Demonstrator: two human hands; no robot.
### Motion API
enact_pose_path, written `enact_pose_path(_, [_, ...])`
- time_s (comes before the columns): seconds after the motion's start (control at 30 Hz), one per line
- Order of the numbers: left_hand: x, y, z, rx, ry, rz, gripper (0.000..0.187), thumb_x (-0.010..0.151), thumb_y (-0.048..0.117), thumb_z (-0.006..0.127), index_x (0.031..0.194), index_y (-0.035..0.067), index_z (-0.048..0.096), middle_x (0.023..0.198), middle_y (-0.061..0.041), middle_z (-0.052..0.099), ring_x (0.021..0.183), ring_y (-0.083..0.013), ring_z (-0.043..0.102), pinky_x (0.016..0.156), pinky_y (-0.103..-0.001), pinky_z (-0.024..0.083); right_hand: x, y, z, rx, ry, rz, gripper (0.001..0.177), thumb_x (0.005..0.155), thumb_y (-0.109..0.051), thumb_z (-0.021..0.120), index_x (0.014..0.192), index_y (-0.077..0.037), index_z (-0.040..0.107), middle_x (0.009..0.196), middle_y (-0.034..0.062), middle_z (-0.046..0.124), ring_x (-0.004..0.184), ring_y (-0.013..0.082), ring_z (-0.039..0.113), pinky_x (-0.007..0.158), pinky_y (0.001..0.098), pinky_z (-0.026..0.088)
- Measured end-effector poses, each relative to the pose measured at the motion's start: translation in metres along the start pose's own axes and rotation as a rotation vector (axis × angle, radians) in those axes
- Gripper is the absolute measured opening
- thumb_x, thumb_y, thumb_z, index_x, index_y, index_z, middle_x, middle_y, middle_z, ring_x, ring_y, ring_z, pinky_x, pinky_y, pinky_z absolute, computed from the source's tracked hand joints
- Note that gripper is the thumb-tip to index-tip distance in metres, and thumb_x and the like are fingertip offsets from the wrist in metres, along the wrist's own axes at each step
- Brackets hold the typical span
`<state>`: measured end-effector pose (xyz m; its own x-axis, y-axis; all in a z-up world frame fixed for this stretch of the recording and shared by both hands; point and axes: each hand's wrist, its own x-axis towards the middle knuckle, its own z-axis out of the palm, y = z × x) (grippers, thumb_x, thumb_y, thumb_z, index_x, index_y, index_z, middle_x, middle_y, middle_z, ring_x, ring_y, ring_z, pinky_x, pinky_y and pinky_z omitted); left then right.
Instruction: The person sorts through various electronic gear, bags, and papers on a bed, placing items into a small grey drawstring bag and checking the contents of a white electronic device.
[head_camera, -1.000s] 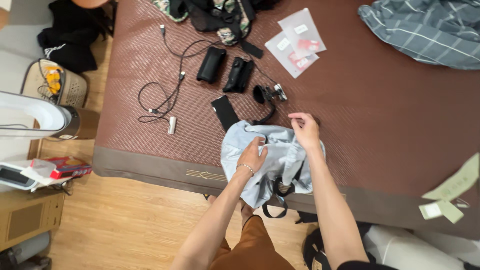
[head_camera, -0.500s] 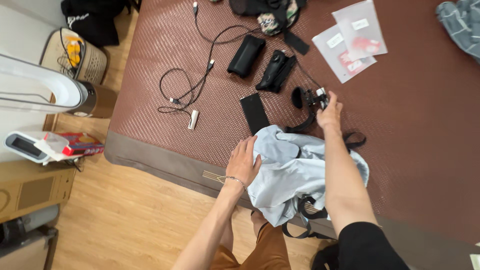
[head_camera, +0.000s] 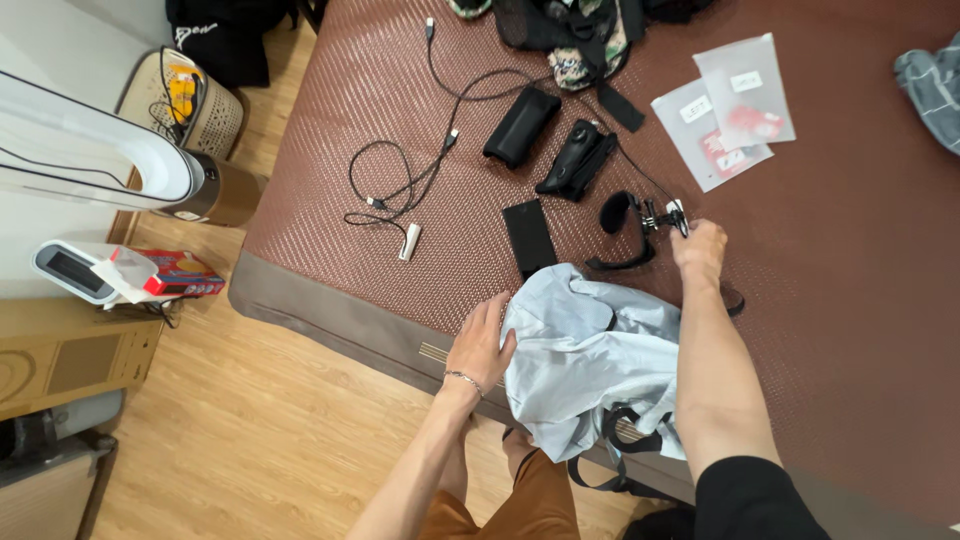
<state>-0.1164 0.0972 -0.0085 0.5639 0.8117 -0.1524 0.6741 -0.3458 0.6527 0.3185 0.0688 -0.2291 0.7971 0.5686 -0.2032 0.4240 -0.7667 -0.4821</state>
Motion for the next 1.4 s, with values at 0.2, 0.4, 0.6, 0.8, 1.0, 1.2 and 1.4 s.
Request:
enact_pose_path(0.2, [0.0, 0.024, -0.016, -0.021, -0.009, 0.025, 0.06, 0.093, 0.019, 0.066, 0.147, 0.009, 0.044, 0.135, -0.016, 0.057, 0.125, -0.0367, 0.056, 0.103, -0.046, 0.048, -0.002, -0.021, -0.089, 0.184, 0.032, 0.129, 0.042, 0.089, -0.022, 0.081, 0.117, 0.008, 0.071, 0.103, 0.0251, 0.075, 0.097, 0.0348, 0.075, 0.088, 0.0416, 0.059])
enact_pose_path(0.4, [0.0, 0.048, -0.02, -0.071, -0.016, 0.066, 0.062, 0.093, 0.02, 0.066, 0.149, 0.01, 0.042, 0.139, -0.017, 0.057, 0.128, -0.0366, 0.055, 0.104, -0.045, 0.048, -0.017, -0.049, -0.187, 0.797, -0.04, 0.237, 0.038, 0.098, -0.012, 0.069, 0.121, 0.017, 0.062, 0.101, 0.024, 0.074, 0.086, 0.0298, 0.079, 0.076, 0.0352, 0.065])
enact_pose_path(0.6, [-0.004, 0.06, -0.026, -0.213, -0.024, 0.076, 0.062, 0.093, 0.019, 0.067, 0.149, 0.009, 0.041, 0.144, -0.019, 0.056, 0.133, -0.0369, 0.055, 0.107, -0.044, 0.047, -0.05, -0.102, -0.249, 0.918, -0.1, 0.038, 0.036, 0.095, -0.01, 0.073, 0.123, 0.012, 0.065, 0.104, 0.0194, 0.075, 0.086, 0.0255, 0.078, 0.077, 0.0331, 0.066])
enact_pose_path(0.8, [0.004, 0.07, -0.071, -0.451, 0.091, 0.104, 0.057, 0.094, 0.012, 0.066, 0.146, 0.008, 0.043, 0.139, -0.019, 0.063, 0.126, -0.0333, 0.065, 0.105, -0.042, 0.052, -0.085, -0.205, -0.242, 0.989, -0.201, -0.155, 0.042, 0.084, -0.006, 0.083, 0.118, 0.011, 0.067, 0.102, 0.0167, 0.076, 0.083, 0.0235, 0.079, 0.074, 0.0314, 0.068])
enact_pose_path(1.0, [-0.01, 0.061, -0.162, -0.52, 0.291, 0.152, 0.049, 0.098, 0.008, 0.063, 0.144, 0.007, 0.046, 0.132, -0.016, 0.068, 0.114, -0.0273, 0.071, 0.093, -0.038, 0.057, -0.134, -0.335, -0.191, 1.084, -0.252, -0.199, 0.044, 0.083, -0.01, 0.085, 0.119, 0.009, 0.068, 0.098, 0.0132, 0.077, 0.077, 0.0162, 0.076, 0.069, 0.0275, 0.066])
enact_pose_path(1.2, [-0.004, 0.01, -0.247, -0.696, 0.379, 0.102, 0.034, 0.104, 0.006, 0.059, 0.137, 0.007, 0.053, 0.115, -0.009, 0.073, 0.084, -0.0127, 0.073, 0.07, -0.027, 0.061, -0.23, -0.434, -0.126, 1.153, -0.072, -0.292, 0.036, 0.081, -0.01, 0.086, 0.112, 0.004, 0.075, 0.098, 0.0104, 0.077, 0.078, 0.0141, 0.072, 0.065, 0.0264, 0.062])
enact_pose_path(1.4, [0.014, -0.045, -0.323, -0.824, 0.341, 0.13, 0.025, 0.104, 0.007, 0.06, 0.129, 0.005, 0.06, 0.112, -0.006, 0.075, 0.079, -0.0105, 0.075, 0.069, -0.025, 0.061, -0.316, -0.499, -0.072, 0.963, 0.061, -0.491, 0.033, 0.081, -0.009, 0.088, 0.111, 0.001, 0.076, 0.107, 0.0059, 0.069, 0.099, 0.0134, 0.07, 0.079, 0.0264, 0.062])
